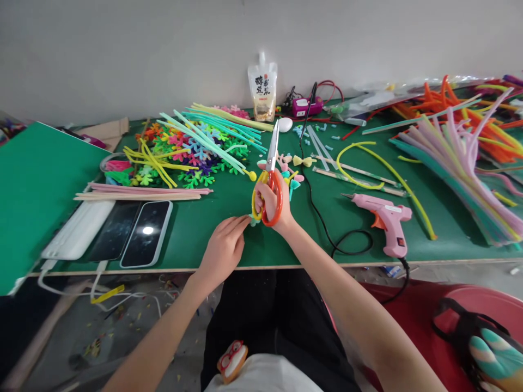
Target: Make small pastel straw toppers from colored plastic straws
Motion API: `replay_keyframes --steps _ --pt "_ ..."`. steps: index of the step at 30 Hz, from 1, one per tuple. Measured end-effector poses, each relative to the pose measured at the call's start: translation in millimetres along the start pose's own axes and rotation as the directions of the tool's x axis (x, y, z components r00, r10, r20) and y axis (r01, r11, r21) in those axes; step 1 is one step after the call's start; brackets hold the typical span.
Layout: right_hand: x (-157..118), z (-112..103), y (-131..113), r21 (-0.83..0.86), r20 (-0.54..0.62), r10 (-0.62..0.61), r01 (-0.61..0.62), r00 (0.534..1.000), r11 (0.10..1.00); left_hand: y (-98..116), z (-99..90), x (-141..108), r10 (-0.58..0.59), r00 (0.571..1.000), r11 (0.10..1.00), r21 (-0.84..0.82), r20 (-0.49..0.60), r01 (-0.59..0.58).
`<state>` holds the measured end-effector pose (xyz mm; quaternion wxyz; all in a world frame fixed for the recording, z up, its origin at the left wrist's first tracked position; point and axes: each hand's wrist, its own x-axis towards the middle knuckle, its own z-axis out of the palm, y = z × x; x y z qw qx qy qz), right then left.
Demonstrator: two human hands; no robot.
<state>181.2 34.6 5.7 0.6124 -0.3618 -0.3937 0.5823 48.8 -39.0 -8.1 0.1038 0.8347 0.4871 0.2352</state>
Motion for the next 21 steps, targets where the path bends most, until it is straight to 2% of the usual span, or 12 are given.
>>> replay_keyframes --steps 5,9,12,17,21 --pt "-1.4 -0.9 -0.8 -0.032 0.013 0.010 -0.009 1.000 0.999 -3.8 2.7 8.2 -0.194 0.978 0.977 -0.101 -0.081 0.185" --pt "-5.2 -0.7 -2.7 -0.110 0.044 0.010 -0.005 0.999 0.994 3.3 8.7 18.0 -0.295 0.953 0.956 -0.011 -0.077 0.295" --pt "-7.6 -1.1 -3.6 -0.143 0.068 0.006 0.004 0.998 0.990 8.9 11.1 23.0 -0.343 0.937 0.939 -0.006 -0.073 0.343" --pt "-8.2 -1.4 -3.3 -0.107 0.014 -0.041 0.043 0.999 0.993 6.1 9.5 25.2 -0.351 0.935 0.935 -0.079 -0.046 0.346" --pt "-5.0 -0.2 -2.5 -0.049 -0.028 -0.099 0.098 0.995 0.994 7.5 8.8 18.1 -0.285 0.946 0.956 -0.113 -0.153 0.269"
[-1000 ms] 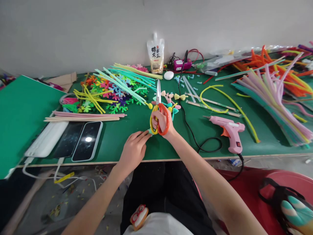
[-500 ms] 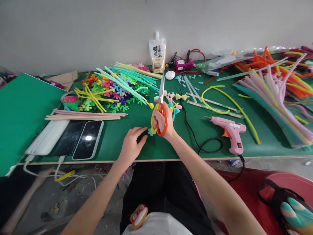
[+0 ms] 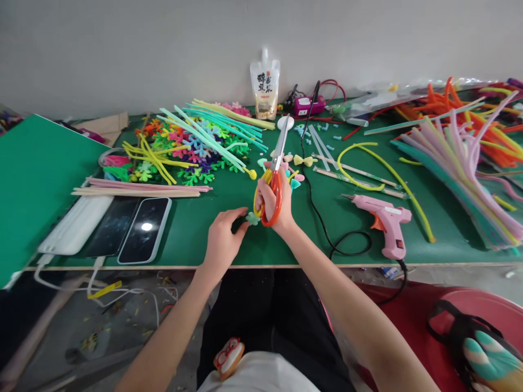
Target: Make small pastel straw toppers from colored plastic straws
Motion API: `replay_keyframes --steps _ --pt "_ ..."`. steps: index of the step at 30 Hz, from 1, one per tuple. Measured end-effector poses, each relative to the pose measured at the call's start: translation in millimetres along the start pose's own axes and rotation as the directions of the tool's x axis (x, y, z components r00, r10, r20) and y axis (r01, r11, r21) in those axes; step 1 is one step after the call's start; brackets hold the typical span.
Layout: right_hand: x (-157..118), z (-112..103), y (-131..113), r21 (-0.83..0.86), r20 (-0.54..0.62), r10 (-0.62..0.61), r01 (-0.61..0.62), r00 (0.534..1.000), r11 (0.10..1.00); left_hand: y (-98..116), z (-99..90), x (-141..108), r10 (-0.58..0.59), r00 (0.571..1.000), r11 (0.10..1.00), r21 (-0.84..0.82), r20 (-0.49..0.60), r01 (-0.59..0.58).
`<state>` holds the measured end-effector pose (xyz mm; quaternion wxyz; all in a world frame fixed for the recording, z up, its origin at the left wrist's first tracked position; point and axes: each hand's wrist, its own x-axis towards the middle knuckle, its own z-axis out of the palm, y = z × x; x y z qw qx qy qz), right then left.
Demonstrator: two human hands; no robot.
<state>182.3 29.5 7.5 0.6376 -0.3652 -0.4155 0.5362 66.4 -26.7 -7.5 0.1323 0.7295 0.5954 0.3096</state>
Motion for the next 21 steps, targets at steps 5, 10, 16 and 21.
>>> replay_keyframes --steps 5,10,16,21 --pt "4.5 1.2 -1.6 0.021 0.035 0.066 -0.067 0.997 0.998 6.8 -1.7 -18.3 0.209 0.974 0.957 0.188 0.089 -0.223" --pt "5.9 -1.6 -7.2 0.092 0.092 0.139 -0.147 0.986 0.985 1.3 -8.5 -22.2 0.248 0.936 0.919 0.244 0.249 -0.309" --pt "8.1 -5.2 -6.1 0.064 0.116 0.244 -0.253 0.963 0.965 -2.7 -12.7 -26.1 0.268 0.935 0.914 0.247 0.232 -0.323" --pt "7.0 -5.9 -3.1 0.061 0.238 0.277 -0.299 0.931 0.952 1.7 -11.1 -30.1 0.257 0.929 0.904 0.275 0.267 -0.328"
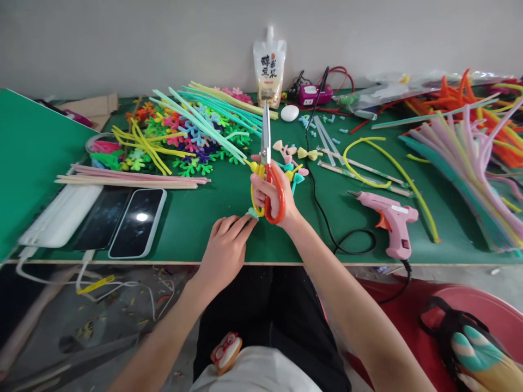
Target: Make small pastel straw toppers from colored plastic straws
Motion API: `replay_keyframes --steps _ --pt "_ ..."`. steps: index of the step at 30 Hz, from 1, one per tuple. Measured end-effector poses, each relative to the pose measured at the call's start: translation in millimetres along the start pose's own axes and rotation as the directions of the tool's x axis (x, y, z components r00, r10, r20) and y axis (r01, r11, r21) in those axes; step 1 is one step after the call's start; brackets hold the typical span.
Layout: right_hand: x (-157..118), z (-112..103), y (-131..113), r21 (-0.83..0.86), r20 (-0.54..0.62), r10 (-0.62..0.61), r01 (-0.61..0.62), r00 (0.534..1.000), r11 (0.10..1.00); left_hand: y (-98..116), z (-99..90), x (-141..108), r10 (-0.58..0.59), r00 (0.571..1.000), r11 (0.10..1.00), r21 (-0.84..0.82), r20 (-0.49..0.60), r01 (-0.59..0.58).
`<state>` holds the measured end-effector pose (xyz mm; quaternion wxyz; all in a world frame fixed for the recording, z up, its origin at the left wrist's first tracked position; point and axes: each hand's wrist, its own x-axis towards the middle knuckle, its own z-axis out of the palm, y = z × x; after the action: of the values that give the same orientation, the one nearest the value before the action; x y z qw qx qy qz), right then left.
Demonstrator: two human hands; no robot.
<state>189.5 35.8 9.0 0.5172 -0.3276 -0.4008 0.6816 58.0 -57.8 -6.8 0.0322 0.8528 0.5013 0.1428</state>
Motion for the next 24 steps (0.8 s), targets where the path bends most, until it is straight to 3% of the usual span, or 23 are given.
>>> replay_keyframes --steps 15,24 --pt "-4.7 4.3 2.2 -0.192 -0.026 -0.134 0.127 0.991 0.973 -1.1 -1.7 2.0 -0.058 0.998 0.998 -0.013 0.029 0.059" --pt "-4.9 5.9 4.9 -0.183 -0.023 -0.055 0.050 0.998 0.982 -2.0 -0.8 4.2 -0.044 0.999 0.999 -0.030 0.014 0.044"
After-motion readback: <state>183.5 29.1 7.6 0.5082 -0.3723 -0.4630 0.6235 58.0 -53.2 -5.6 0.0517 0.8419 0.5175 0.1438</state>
